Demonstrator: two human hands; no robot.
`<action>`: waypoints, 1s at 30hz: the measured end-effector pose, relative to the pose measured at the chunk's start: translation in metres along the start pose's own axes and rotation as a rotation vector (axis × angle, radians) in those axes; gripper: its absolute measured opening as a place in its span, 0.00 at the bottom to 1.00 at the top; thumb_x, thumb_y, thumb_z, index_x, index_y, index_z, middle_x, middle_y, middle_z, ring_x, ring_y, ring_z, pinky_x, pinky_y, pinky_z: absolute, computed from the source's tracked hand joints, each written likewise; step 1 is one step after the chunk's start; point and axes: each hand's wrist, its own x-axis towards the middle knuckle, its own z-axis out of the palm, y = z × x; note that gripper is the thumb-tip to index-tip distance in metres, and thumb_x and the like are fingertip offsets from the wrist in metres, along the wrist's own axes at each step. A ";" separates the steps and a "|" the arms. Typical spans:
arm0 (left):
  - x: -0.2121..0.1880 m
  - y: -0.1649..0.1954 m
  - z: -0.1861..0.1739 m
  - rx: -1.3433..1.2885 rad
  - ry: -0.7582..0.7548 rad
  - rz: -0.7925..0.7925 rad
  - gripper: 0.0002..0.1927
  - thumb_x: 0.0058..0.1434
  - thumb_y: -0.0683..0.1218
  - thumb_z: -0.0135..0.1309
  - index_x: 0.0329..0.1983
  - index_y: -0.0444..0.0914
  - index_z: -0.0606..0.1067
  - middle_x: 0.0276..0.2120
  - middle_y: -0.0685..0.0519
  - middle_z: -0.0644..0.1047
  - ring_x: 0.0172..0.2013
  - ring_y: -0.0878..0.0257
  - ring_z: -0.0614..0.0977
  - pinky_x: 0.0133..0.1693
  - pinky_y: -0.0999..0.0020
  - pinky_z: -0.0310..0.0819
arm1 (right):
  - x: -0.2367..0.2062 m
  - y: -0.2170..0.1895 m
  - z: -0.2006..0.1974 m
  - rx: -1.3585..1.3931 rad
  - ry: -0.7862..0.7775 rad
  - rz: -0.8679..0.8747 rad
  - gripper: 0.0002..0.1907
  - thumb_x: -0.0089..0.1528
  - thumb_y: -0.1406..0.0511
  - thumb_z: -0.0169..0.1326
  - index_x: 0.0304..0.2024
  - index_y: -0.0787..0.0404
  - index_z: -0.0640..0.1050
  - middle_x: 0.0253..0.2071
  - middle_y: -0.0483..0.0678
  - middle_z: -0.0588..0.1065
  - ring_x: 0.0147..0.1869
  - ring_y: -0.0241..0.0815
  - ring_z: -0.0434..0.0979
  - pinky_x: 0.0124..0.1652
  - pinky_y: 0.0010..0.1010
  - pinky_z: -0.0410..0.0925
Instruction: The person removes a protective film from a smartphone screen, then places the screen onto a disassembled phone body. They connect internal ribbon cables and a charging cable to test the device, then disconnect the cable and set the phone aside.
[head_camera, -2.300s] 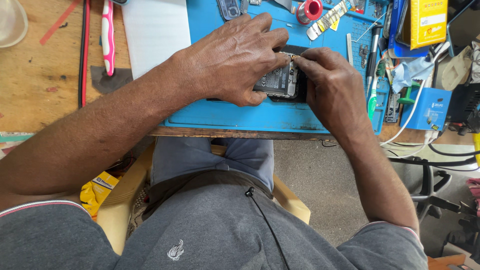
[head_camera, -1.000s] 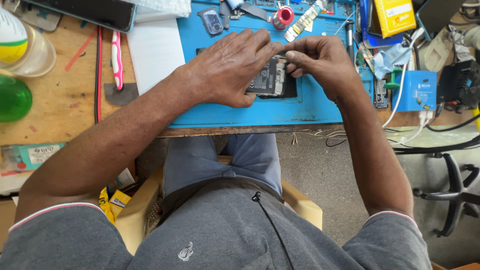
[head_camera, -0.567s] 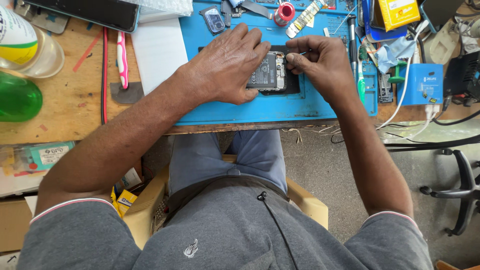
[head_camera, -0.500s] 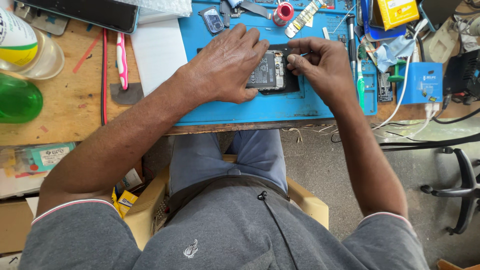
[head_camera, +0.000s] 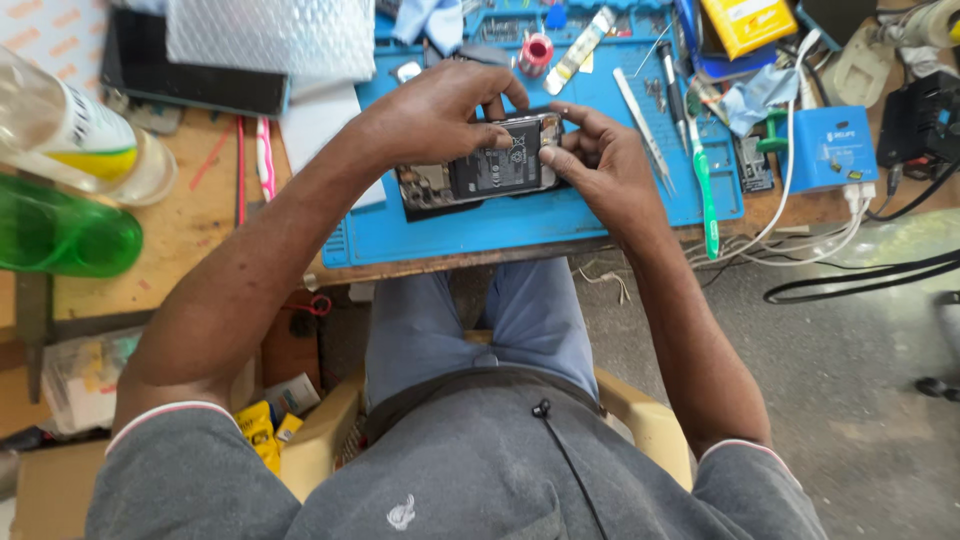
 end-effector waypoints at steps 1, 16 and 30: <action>0.003 0.000 -0.003 -0.093 0.000 -0.013 0.20 0.62 0.44 0.66 0.56 0.37 0.77 0.34 0.50 0.80 0.37 0.58 0.83 0.39 0.59 0.76 | 0.002 -0.002 -0.002 0.077 0.027 0.011 0.26 0.66 0.70 0.61 0.66 0.70 0.72 0.41 0.47 0.79 0.42 0.29 0.77 0.40 0.20 0.70; 0.008 -0.001 0.041 -1.059 0.322 -0.159 0.15 0.76 0.44 0.45 0.64 0.38 0.68 0.44 0.58 0.80 0.42 0.75 0.81 0.35 0.75 0.81 | 0.040 -0.020 -0.006 0.343 0.113 -0.172 0.25 0.67 0.74 0.57 0.66 0.70 0.69 0.47 0.49 0.80 0.48 0.32 0.81 0.48 0.23 0.76; -0.003 -0.002 0.040 -0.973 0.526 0.097 0.15 0.76 0.39 0.47 0.63 0.32 0.67 0.53 0.49 0.81 0.53 0.70 0.80 0.55 0.72 0.79 | 0.064 -0.062 0.020 -0.036 0.185 -0.320 0.23 0.66 0.73 0.60 0.63 0.67 0.74 0.50 0.46 0.76 0.51 0.30 0.77 0.50 0.24 0.75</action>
